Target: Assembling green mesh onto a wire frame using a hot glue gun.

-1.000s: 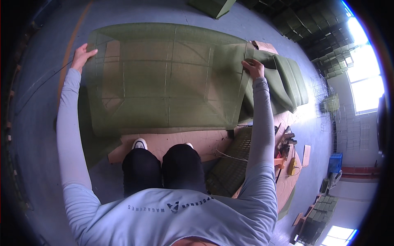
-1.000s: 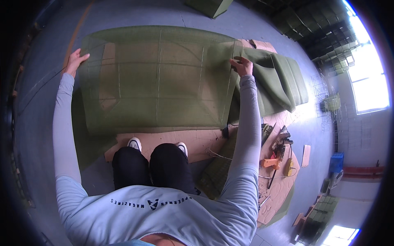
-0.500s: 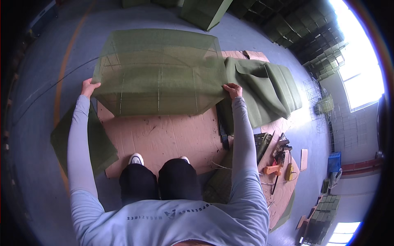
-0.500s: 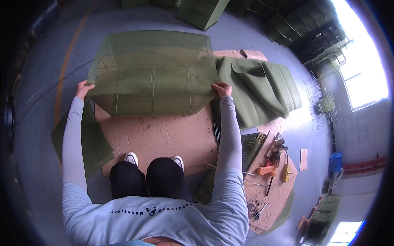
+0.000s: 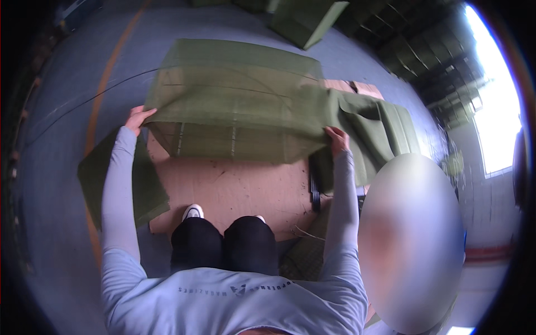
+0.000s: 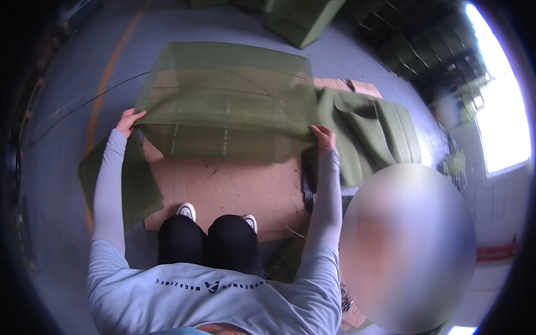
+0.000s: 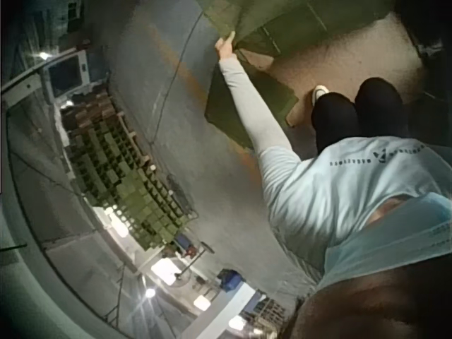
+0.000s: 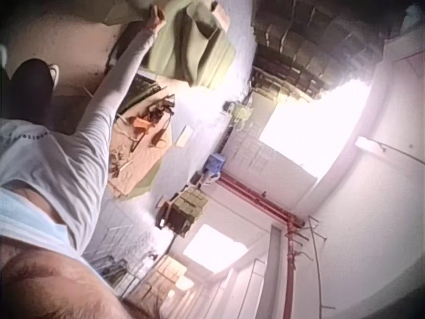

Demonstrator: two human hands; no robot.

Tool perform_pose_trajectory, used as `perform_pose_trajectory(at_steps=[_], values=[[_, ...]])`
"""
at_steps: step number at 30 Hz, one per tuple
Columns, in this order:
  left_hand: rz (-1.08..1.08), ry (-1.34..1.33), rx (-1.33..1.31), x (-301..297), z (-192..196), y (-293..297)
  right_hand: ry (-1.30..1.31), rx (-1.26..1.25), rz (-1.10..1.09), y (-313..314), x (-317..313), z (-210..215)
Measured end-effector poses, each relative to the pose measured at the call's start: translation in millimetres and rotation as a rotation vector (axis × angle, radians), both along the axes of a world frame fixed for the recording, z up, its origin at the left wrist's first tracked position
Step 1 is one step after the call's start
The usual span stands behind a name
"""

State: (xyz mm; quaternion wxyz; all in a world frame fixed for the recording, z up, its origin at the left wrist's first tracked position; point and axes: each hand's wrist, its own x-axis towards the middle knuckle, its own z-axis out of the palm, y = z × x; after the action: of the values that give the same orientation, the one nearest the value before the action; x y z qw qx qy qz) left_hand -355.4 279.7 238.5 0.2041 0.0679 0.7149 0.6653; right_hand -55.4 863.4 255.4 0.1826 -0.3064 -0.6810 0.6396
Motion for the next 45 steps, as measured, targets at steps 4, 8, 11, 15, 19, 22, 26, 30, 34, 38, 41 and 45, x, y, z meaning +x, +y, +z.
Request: perform_pose_trajectory(at_steps=[4, 8, 11, 15, 19, 22, 26, 30, 34, 38, 41, 45], values=[[-0.063, -0.105, 0.006, 51.1, 23.1, -9.3, -0.057, 0.084, 0.057, -0.5, 48.4, 0.1], [0.003, -0.101, 0.072, 90.9, 7.6, -22.1, -0.004, 0.151, 0.006, -15.9, 84.0, -19.5], [0.065, -0.008, -0.019, 88.7, 13.9, -35.3, -0.088, 0.141, -0.131, -21.5, 85.8, -11.6], [0.255, 0.251, -0.271, 94.3, 33.1, -34.0, 0.047, 0.378, -0.083, -3.9, 89.3, -20.9], [0.281, 0.165, -0.236, 101.0, 23.7, -49.5, 0.015, 0.546, -0.216, -21.9, 80.0, -30.8], [0.273, 0.018, -0.090, 113.5, 25.5, -35.5, 0.113, 0.409, -0.303, -29.8, 82.1, -35.9], [0.181, -0.056, 0.148, 124.0, 9.3, -9.0, 0.155, 0.225, -0.390, -32.3, 107.6, -36.4], [0.280, -0.130, 0.241, 136.3, -23.3, -29.5, 0.180, -0.143, -0.300, -56.5, 96.1, -33.0], [0.182, -0.107, 0.290, 129.0, -15.5, -25.0, 0.317, -0.387, -0.297, -52.9, 98.4, -50.0], [0.187, -0.110, 0.350, 119.2, -8.8, -27.3, 0.398, -0.415, -0.275, -68.6, 93.4, -44.4], [0.248, -0.131, 0.364, 119.2, -8.9, -27.3, 0.478, -0.420, -0.313, -77.0, 88.0, -44.7], [0.246, -0.121, 0.390, 120.5, -14.5, -25.1, 0.480, -0.384, -0.382, -81.0, 83.1, -46.1]])
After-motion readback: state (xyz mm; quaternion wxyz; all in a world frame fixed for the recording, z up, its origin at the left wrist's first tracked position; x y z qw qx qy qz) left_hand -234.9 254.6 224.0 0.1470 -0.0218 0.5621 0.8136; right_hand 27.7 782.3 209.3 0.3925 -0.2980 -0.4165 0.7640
